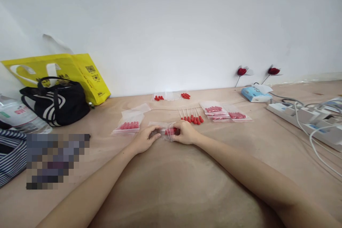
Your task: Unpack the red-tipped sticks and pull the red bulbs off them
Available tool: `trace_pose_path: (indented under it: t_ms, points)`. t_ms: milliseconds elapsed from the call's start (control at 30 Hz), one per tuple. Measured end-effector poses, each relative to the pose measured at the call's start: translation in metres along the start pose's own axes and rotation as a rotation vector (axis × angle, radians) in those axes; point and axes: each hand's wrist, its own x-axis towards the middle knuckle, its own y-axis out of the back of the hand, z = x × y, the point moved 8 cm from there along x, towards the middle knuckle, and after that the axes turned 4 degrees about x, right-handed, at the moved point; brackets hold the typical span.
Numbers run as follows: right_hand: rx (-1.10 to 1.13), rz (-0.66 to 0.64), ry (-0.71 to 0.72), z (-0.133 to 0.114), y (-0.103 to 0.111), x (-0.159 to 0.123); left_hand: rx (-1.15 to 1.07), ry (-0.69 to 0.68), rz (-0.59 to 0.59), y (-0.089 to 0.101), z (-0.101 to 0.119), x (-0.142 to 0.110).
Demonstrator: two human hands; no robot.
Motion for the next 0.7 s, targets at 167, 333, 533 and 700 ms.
trace_pose_path:
  t_ms: [167,333,533,700]
  points:
    - [0.112,0.060,-0.027,0.003,0.009,-0.011,-0.005,0.011,0.003,0.001,0.000,0.000]
    - [0.396,0.172,-0.207,0.034,0.019,-0.026,0.010,0.017,0.003,0.002,0.000,-0.001]
    - [0.601,0.147,-0.260,0.042,0.011,-0.032,0.007,0.007,0.003,0.001,-0.001,-0.001]
    - [0.567,0.284,-0.246,0.037,0.030,-0.042,-0.002,-0.013,0.003,0.000,-0.004,-0.002]
